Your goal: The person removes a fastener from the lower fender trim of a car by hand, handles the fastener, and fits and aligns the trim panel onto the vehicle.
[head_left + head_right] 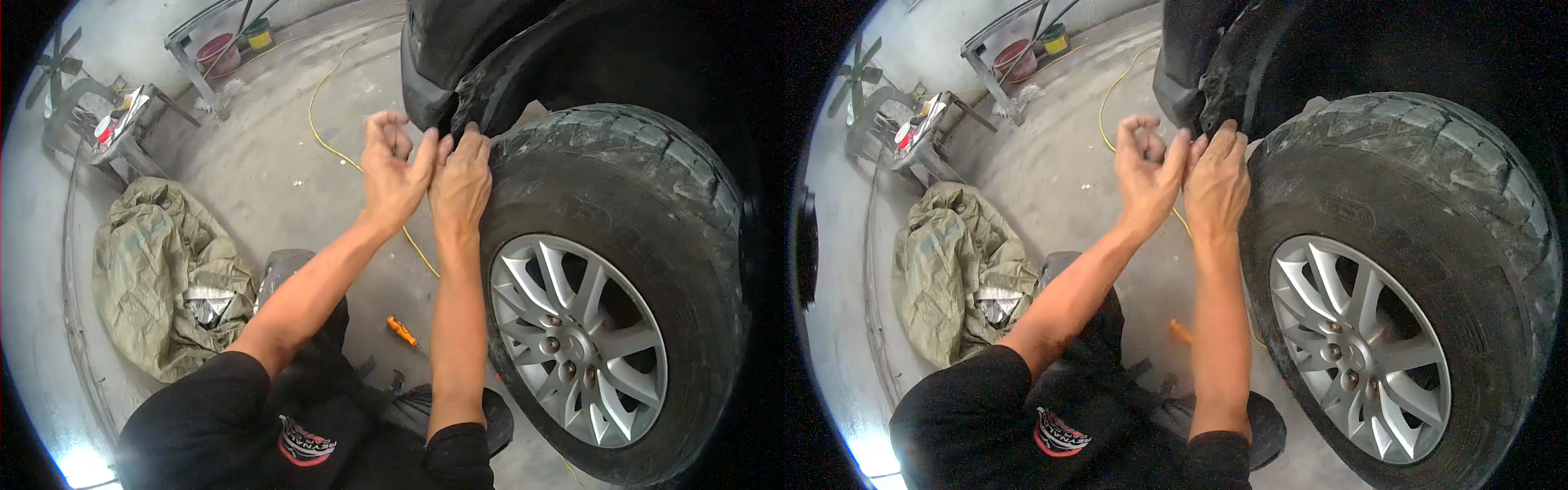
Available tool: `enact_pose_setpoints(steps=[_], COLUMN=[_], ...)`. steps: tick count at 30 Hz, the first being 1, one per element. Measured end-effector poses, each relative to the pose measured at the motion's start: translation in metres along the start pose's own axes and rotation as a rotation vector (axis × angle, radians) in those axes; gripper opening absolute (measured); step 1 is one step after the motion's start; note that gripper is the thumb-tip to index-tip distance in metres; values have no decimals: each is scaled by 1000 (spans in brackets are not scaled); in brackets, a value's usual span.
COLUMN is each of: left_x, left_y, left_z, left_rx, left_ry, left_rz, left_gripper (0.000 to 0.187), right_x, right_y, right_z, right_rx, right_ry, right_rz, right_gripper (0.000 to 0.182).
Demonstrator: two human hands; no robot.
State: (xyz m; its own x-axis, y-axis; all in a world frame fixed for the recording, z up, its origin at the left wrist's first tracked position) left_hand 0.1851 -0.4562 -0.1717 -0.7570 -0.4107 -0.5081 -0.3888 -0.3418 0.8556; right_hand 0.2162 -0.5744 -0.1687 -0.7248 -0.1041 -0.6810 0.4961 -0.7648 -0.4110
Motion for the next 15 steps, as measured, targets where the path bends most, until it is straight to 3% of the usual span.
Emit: enact_pose_setpoints(steps=[2, 5, 15], left_x=[-19, -31, -32], left_y=[0, 8, 10], left_z=[-4, -4, -5], left_rx=[-130, -104, -151], left_ry=[81, 139, 45], left_rz=[-153, -279, -343], left_gripper=[46, 43, 39], right_x=[0, 1, 2], right_y=[-5, -2, -2], right_z=[6, 3, 6], right_rx=[-82, -16, -33], right_ry=[17, 15, 40], right_rz=[-29, 19, 81], right_gripper=[34, 39, 38])
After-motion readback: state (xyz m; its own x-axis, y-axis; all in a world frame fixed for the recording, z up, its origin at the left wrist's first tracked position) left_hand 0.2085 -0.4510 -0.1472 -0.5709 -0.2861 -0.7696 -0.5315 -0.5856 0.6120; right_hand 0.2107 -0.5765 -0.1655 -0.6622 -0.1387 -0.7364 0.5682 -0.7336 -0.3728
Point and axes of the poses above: each hand's wrist, its own x-axis away from the middle knuckle, its own z-axis out of the back of the hand, y = z × x, the point moved 6 cm from there along -x, towards the middle knuckle, and after that the axes turned 7 degrees about -y, right-handed, at the moved point
